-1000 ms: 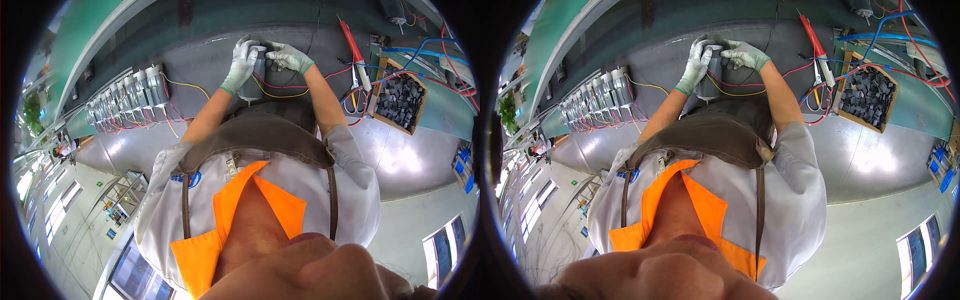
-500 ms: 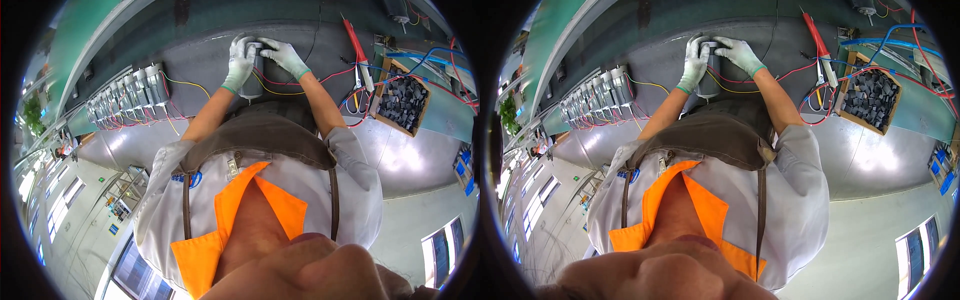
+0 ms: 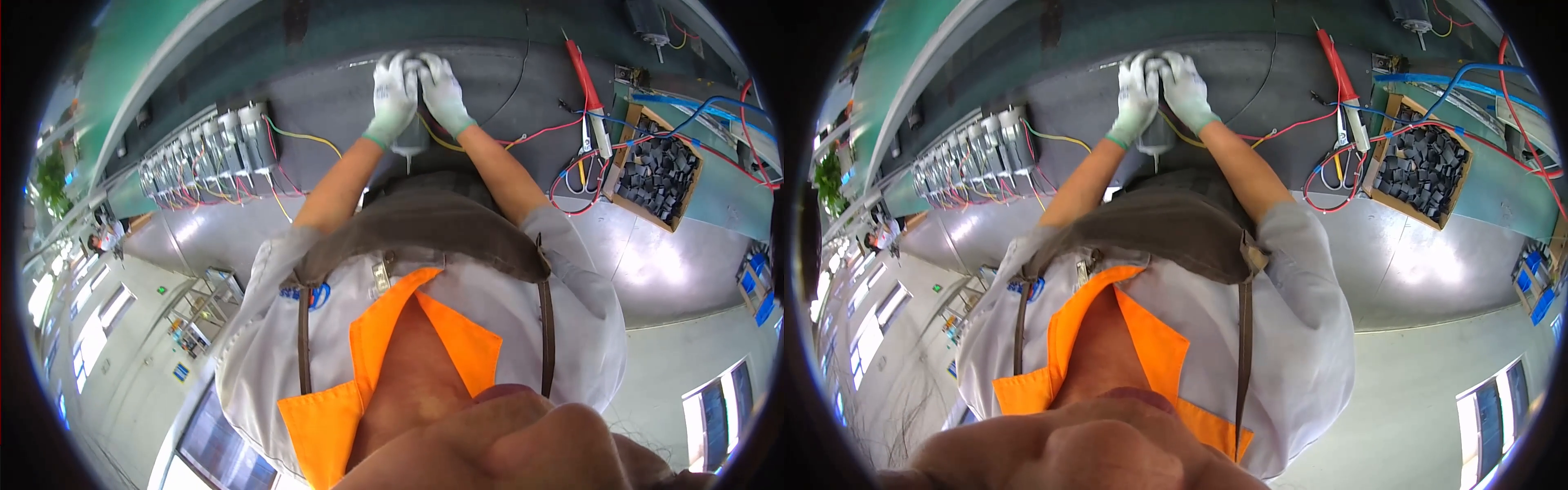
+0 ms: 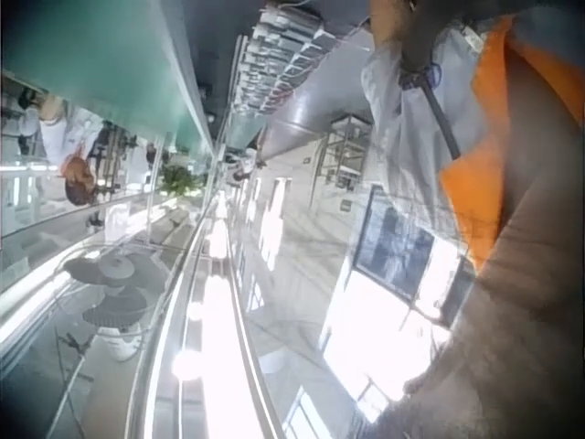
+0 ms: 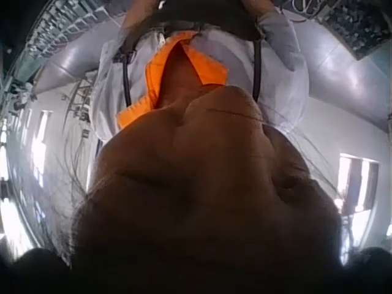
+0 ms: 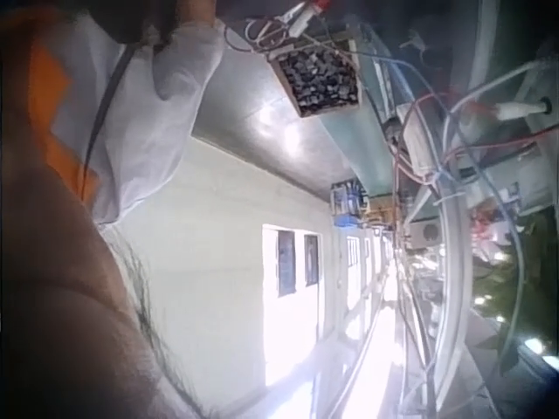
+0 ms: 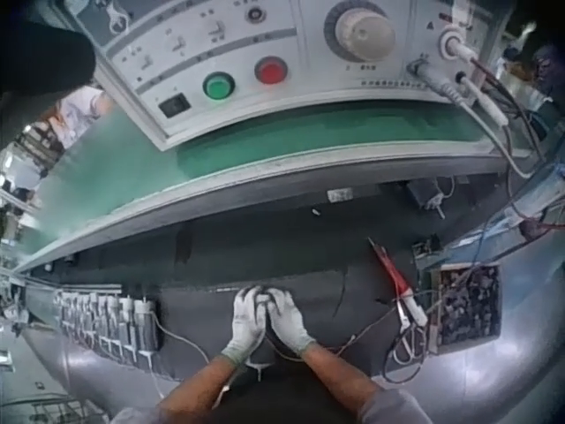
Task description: Testing electrical motors by connecting them to a power supply and checking functionality.
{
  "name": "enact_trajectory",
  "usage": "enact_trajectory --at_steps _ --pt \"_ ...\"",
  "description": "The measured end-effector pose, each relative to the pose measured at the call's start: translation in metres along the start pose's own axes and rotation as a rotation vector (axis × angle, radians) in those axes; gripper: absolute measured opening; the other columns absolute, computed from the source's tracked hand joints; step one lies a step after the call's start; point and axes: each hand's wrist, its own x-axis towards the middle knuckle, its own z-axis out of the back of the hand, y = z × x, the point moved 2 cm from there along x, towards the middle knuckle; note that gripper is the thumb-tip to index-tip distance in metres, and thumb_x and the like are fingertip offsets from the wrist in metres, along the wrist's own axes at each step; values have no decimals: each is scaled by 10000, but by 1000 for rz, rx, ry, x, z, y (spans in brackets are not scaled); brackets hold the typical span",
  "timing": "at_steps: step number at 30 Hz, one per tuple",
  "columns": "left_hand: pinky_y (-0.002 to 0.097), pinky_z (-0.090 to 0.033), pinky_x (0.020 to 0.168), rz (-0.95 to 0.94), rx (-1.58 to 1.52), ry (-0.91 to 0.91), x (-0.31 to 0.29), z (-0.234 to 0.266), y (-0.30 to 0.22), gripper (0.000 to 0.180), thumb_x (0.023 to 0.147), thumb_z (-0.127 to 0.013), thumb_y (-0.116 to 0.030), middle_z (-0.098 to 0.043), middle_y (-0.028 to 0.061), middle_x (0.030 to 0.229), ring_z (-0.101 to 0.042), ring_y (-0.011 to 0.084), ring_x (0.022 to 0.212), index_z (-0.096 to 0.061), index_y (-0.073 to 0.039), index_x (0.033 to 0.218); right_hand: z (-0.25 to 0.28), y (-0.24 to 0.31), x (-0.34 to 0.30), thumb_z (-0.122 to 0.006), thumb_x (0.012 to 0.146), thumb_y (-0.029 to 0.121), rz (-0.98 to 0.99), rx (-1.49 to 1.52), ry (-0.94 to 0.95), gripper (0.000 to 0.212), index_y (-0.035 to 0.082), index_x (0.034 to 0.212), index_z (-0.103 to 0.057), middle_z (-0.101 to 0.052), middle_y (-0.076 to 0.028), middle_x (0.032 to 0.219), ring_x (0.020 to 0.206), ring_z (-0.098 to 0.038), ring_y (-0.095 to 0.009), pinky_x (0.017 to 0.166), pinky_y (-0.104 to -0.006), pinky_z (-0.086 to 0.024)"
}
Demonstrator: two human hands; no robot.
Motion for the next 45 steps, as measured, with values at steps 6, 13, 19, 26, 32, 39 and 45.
enact_trajectory --at_steps 6,13,19,26,32,39,45 --pt "464 -404 1072 293 -258 -139 16 11 2 517 959 -586 -230 -449 285 1374 -471 445 1258 -448 -1 1401 13 -20 41 -548 966 307 98 110 64 345 73 1211 -611 -625 -206 1222 1163 -569 -395 983 -452 -467" --pt "589 -287 1119 36 47 -1 -73 20 -21 811 801 -678 -243 -303 373 1463 -297 560 1353 -319 29 1476 27 15 -34 -529 970 325 -195 30 287 614 -46 1445 -413 -493 -317 1398 1337 -467 -403 1115 -425 -374" --pt "530 -345 1101 -3 1 -165 51 2 15 734 854 -643 -250 -307 339 1491 -364 514 1341 -345 -36 1490 25 30 88 -495 980 361 234 -240 263 526 47 1401 -461 -587 -266 1262 1065 -614 -416 899 -508 -502" --pt "461 -506 952 800 -1083 -336 154 19 184 571 942 -659 -356 -627 158 1219 -622 350 1064 -483 -50 1391 -13 79 96 -529 963 544 227 -151 545 610 27 1283 -584 -657 -241 1176 1126 -631 -358 964 -429 -468" --pt "381 -501 798 954 -1504 -31 10 40 67 282 959 -624 -251 -666 74 1085 -639 211 988 -612 -103 1199 82 30 -42 -624 904 309 258 -241 235 499 58 1332 -571 -653 -228 1196 1091 -639 -373 948 -404 -504" --pt "274 -461 574 919 -1075 -12 -165 151 54 314 1021 -554 -209 -600 48 846 -571 147 677 -563 -34 1281 275 10 -91 -735 874 102 -334 396 -703 420 7 1245 -561 -653 -18 915 700 -574 -73 593 -239 -492" --pt "252 -481 666 976 -999 508 -209 163 10 357 977 -648 -245 -627 5 917 -571 88 735 -601 13 1219 270 -29 -54 -745 862 144 -432 350 -30 231 68 1072 -685 -662 -16 829 689 -649 -106 566 -272 -537"
